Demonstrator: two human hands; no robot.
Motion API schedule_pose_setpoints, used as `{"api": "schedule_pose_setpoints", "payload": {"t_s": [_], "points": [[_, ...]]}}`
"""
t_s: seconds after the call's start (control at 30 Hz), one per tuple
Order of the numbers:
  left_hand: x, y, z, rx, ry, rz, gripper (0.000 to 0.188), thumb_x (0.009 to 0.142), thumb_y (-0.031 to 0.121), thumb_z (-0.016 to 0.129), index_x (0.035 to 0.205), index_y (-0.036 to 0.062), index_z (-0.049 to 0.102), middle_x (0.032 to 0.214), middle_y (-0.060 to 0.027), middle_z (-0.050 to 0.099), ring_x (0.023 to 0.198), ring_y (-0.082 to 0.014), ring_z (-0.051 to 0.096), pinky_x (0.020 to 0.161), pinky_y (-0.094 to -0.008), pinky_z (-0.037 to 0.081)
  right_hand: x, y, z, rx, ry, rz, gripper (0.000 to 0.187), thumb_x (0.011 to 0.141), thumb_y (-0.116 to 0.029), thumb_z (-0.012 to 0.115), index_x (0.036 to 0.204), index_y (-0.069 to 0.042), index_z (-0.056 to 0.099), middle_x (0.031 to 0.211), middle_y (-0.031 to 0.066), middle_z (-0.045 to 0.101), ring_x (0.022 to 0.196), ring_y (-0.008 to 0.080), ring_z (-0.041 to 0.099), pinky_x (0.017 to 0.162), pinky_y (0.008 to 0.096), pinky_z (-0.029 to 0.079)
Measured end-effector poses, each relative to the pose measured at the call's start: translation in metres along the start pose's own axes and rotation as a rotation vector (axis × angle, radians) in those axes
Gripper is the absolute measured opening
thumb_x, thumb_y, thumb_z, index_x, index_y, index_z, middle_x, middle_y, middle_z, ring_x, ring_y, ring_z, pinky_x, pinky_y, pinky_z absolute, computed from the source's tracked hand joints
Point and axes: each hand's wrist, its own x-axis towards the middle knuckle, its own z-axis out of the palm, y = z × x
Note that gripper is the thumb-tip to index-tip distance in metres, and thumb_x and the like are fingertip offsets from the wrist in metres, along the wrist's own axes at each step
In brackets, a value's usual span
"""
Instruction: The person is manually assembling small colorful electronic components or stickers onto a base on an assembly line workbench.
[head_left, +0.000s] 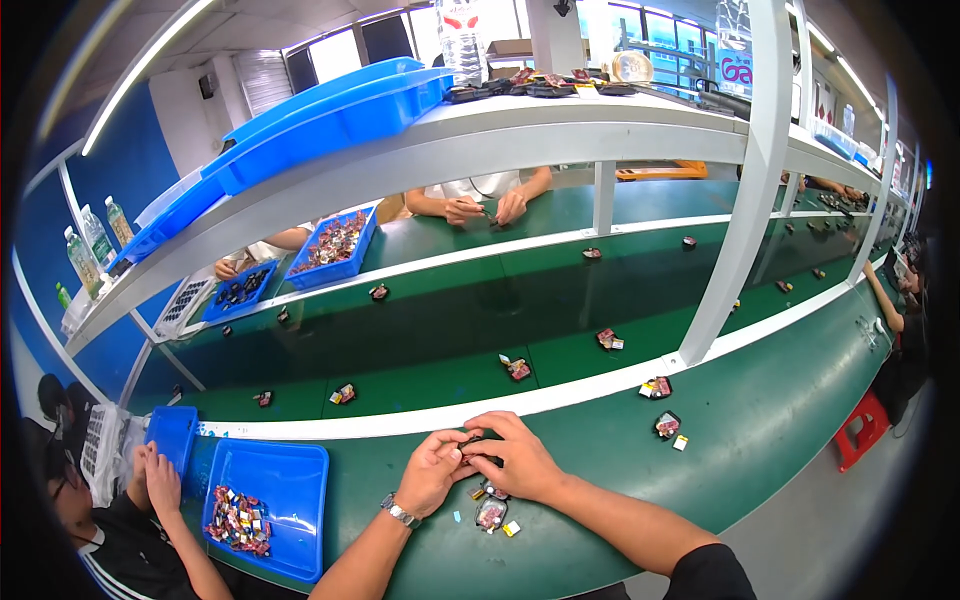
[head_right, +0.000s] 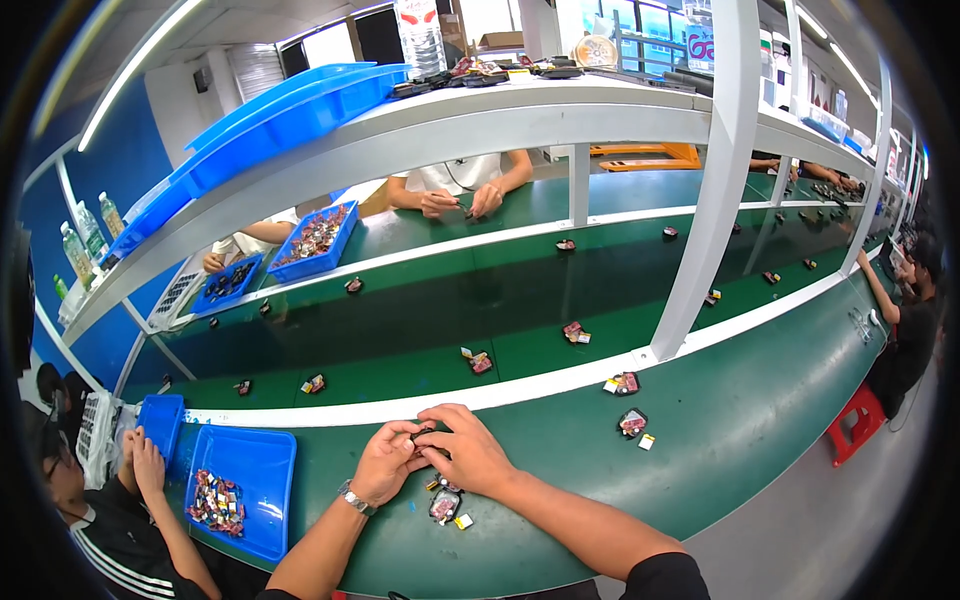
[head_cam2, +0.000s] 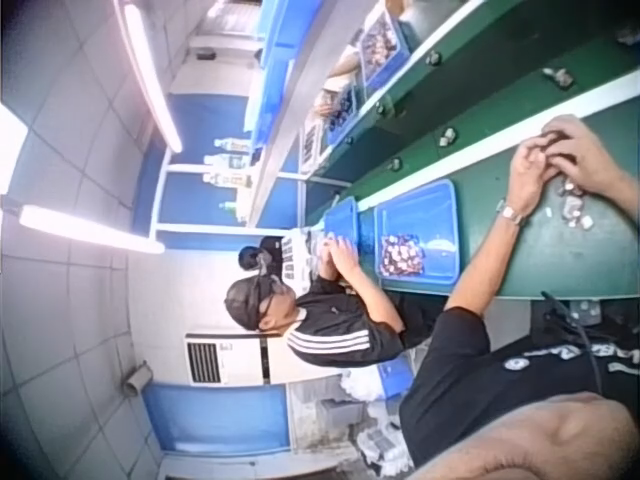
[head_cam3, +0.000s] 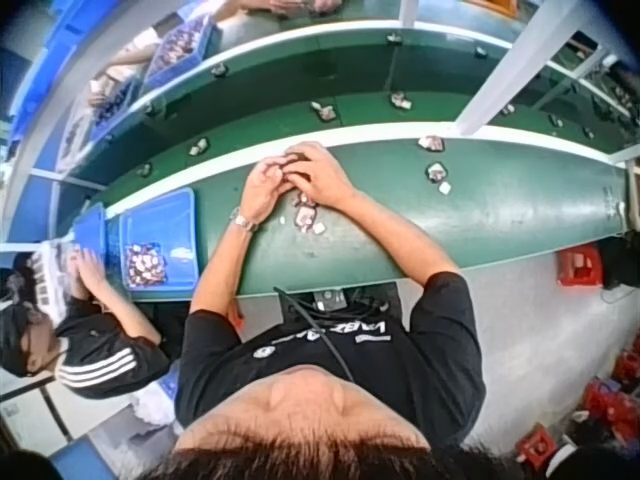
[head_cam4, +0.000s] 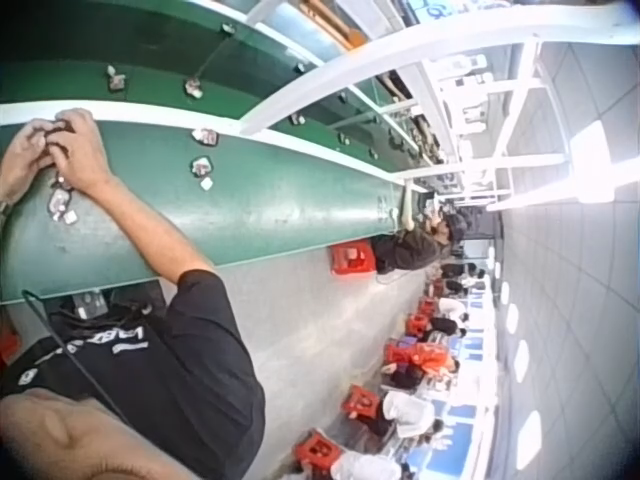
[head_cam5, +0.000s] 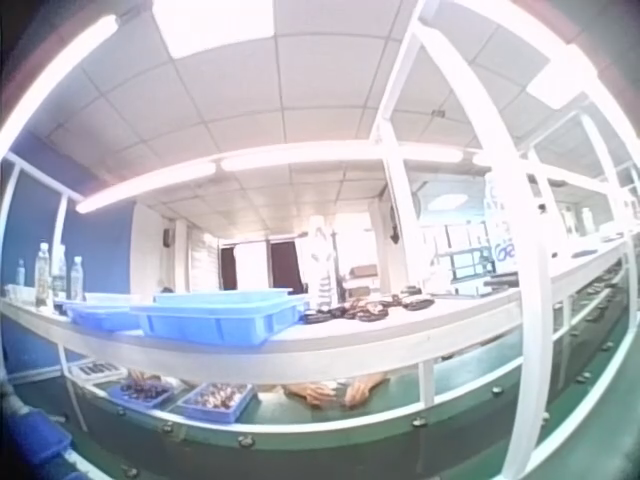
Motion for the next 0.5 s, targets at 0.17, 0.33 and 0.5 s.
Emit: {"api": "schedule_pose_setpoints", "payload": {"t_s": [0.17,0.33,0.5], "points": [[-0.001,-0.001,-0.009,-0.063,-0.008,0.013,0.022,0.101,0.008,0.051,0.121,0.0025,0.05,0.136,-0.0154,0.054,0.116,-0.0222,0.06,0.101,-0.0408,0.051,0.004,-0.004,0.005,0.069,0.009,-0.02,0.021,0.078,-0.006,0.072,0.099,-0.005,0.072,0.122,0.0105,0.059,0.12,0.0293,0.051,0.1,0.0397,0.045],[0.001,-0.001,-0.005,-0.101,-0.036,0.032,0.022,0.1,0.009,0.053,0.121,0.0041,0.051,0.141,-0.0152,0.05,0.116,-0.0221,0.059,0.1,-0.0425,0.051,0.004,-0.001,0.0,0.028,0.025,-0.019,0.02,0.078,-0.006,0.072,0.097,-0.005,0.072,0.126,0.0109,0.058,0.123,0.0304,0.05,0.102,0.04,0.045],[0.001,-0.006,-0.01,-0.1,-0.04,0.028,0.021,0.1,0.007,0.052,0.121,0.0047,0.051,0.143,-0.0147,0.049,0.117,-0.0216,0.059,0.101,-0.0435,0.05,0.002,-0.001,0.002,0.061,0.041,-0.005,0.018,0.077,-0.006,0.072,0.095,-0.006,0.072,0.125,0.0097,0.059,0.122,0.0303,0.05,0.101,0.0401,0.045]]}}
